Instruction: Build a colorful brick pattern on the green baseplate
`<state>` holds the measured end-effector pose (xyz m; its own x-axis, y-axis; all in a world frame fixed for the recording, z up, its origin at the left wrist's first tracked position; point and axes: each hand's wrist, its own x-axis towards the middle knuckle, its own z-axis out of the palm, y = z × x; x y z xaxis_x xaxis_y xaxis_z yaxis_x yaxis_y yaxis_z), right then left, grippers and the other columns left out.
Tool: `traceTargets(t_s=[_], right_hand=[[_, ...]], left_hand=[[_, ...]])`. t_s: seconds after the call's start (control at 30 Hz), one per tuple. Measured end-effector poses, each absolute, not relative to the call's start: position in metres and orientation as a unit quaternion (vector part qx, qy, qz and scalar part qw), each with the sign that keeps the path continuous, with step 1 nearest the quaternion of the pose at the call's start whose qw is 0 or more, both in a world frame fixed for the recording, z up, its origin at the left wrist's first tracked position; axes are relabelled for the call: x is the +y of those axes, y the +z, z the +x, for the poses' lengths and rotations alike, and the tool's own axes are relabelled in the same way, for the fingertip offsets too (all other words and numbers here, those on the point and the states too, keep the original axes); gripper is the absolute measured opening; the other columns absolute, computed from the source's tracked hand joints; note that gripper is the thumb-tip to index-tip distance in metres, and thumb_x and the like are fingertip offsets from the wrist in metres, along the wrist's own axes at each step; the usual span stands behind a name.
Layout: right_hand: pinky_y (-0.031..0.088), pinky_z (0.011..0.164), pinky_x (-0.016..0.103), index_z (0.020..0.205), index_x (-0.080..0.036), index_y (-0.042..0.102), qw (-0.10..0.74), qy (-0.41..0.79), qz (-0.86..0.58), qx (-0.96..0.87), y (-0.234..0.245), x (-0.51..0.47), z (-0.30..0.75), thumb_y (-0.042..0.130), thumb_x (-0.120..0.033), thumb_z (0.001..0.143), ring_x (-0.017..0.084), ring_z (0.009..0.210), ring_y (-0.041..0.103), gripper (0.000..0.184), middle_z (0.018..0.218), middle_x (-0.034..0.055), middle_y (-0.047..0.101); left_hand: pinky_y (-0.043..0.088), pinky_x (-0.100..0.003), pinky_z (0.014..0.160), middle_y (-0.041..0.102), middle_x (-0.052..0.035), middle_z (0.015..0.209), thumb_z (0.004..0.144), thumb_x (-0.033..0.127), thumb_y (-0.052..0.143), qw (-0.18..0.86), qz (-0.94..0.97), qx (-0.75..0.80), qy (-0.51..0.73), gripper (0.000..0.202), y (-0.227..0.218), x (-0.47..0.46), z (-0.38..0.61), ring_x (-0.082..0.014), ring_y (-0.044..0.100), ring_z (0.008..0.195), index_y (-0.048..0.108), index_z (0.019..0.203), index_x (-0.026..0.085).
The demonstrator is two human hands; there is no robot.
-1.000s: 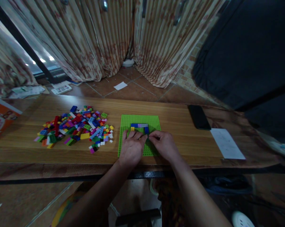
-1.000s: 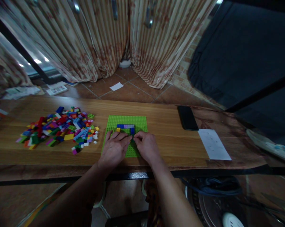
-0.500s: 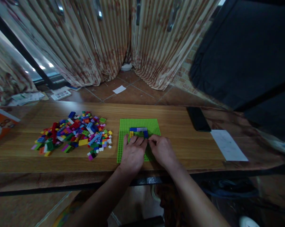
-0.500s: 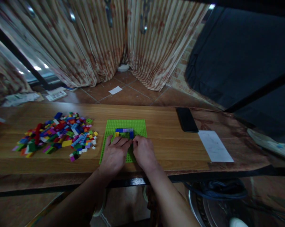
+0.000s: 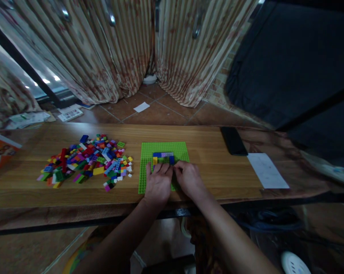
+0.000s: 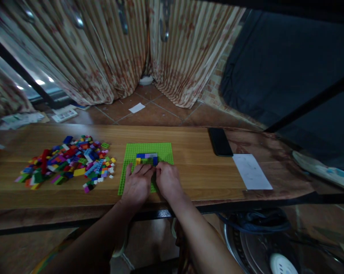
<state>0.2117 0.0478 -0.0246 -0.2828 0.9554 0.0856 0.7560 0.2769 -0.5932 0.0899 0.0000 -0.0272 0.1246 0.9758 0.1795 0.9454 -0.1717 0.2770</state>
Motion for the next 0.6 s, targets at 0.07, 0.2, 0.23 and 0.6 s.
traceTargets(t_s=[0.07,0.2,0.23,0.6], right_hand=[[0.044,0.067,0.028,0.071,-0.018,0.07,0.232,0.244,-0.559,-0.758,-0.026,0.047,0.213,0.052,-0.01,0.082,0.019,0.07,0.066,0.023,0.076,0.0067,0.073],[0.046,0.069,0.027,0.073,-0.02,0.072,0.292,0.311,-0.535,-0.729,-0.027,0.049,0.22,0.055,-0.017,0.083,0.018,0.072,0.067,0.02,0.076,0.0031,0.074],[0.046,0.07,0.027,0.073,-0.021,0.072,0.313,0.314,-0.534,-0.719,-0.027,0.051,0.222,0.055,-0.02,0.083,0.018,0.072,0.067,0.02,0.077,0.0027,0.074],[0.048,0.067,0.031,0.084,-0.016,0.071,0.423,0.297,-0.575,-0.634,-0.027,0.065,0.228,0.055,-0.036,0.085,0.019,0.07,0.065,0.025,0.077,0.0053,0.072]], left_hand=[[0.029,-0.06,0.107,0.068,-0.0086,0.118,0.09,0.013,0.043,0.052,0.75,0.639,0.164,0.032,-0.028,0.0,0.088,-0.0292,0.057,0.11,0.067,0.11,0.02],[0.029,-0.059,0.107,0.068,-0.0073,0.119,0.091,0.015,0.045,0.06,0.753,0.627,0.192,0.031,-0.032,0.0,0.084,-0.0276,0.057,0.111,0.067,0.112,0.02],[0.029,-0.059,0.107,0.069,-0.0071,0.118,0.091,0.016,0.046,0.064,0.751,0.625,0.203,0.03,-0.032,0.0,0.082,-0.0275,0.057,0.111,0.067,0.111,0.021],[0.043,-0.044,0.103,0.067,-0.0103,0.119,0.086,0.019,0.051,0.151,0.593,0.639,0.466,0.033,-0.017,0.014,0.043,-0.025,0.058,0.114,0.064,0.116,0.016]])
